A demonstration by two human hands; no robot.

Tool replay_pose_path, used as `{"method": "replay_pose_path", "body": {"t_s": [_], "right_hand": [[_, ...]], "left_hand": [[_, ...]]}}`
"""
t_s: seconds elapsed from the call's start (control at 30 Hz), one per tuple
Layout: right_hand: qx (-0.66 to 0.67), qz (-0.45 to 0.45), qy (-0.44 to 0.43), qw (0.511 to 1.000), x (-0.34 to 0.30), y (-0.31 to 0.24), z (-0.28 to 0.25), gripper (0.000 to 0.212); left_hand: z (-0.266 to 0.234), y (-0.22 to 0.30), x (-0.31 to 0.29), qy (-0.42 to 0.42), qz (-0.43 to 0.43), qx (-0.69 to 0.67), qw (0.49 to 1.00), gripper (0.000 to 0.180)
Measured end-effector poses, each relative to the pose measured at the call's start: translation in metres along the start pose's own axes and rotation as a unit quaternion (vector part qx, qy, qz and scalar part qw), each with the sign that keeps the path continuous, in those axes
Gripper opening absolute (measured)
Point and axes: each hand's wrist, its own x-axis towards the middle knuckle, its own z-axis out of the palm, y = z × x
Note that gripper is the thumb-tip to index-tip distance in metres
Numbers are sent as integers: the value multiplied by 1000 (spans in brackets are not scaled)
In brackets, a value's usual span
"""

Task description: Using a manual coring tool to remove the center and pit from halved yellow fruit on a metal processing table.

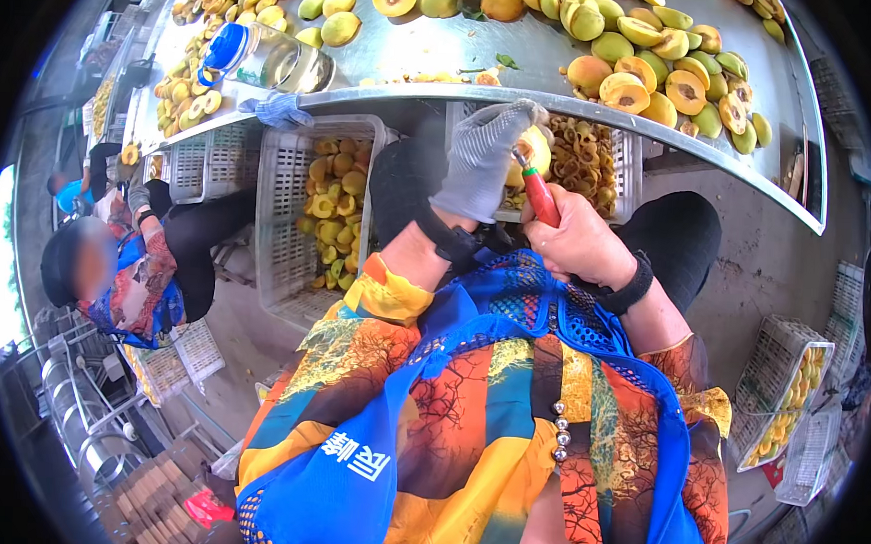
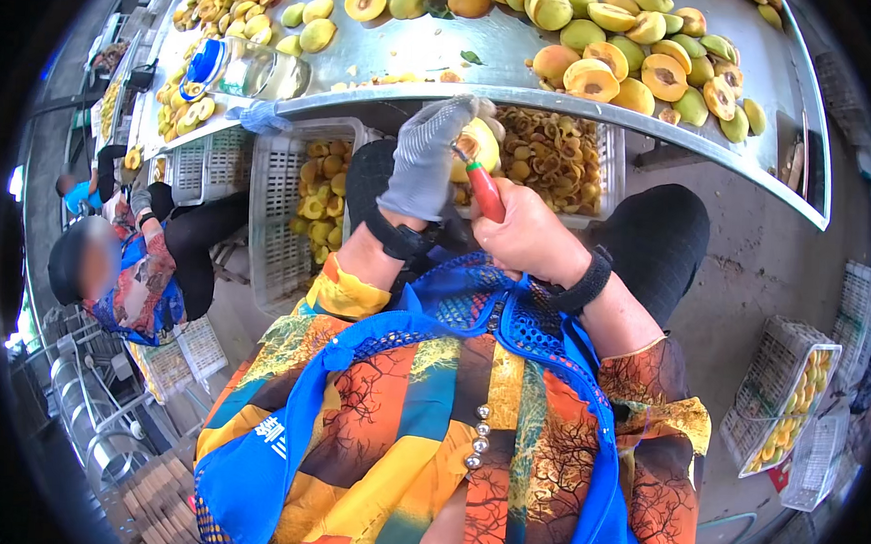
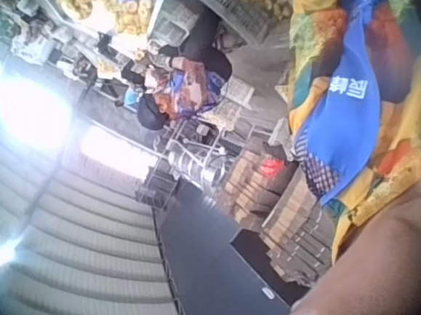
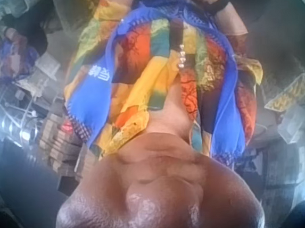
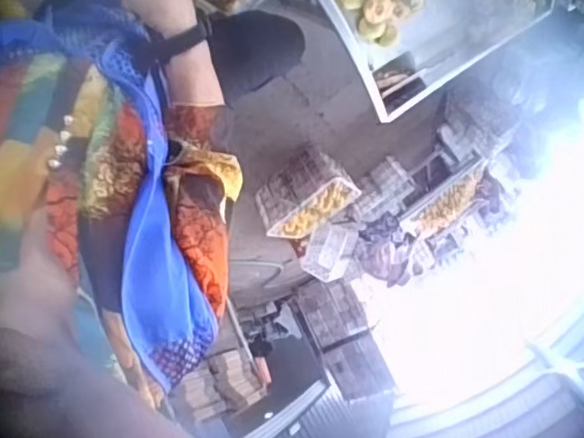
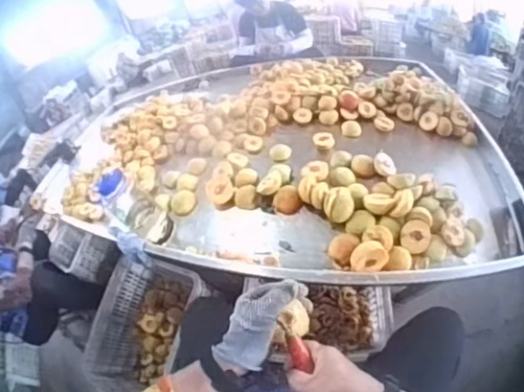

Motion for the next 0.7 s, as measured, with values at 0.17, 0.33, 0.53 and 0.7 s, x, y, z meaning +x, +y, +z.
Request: {"method": "replay_pose_path", "body": {"t_s": [0.17, 0.33, 0.53, 0.7], "right_hand": [[16, 10, -48, 999, -1, -1, -4, 11], [186, 110, -143, 966, -3, -2, -10, 17], [403, 111, -274, 866, 12, 25, -16, 15], [395, -58, -286, 871, 8, 36, -29, 19]], "left_hand": [[-6, 8, 1, -90, -96, -54, 990, 28], [0, 3, -3, -2, 3, 71, 997, 25], [5, -8, -1, -32, -188, -205, 960, 38], [-29, 0, 3, 127, 37, 108, 985, 33]]}}
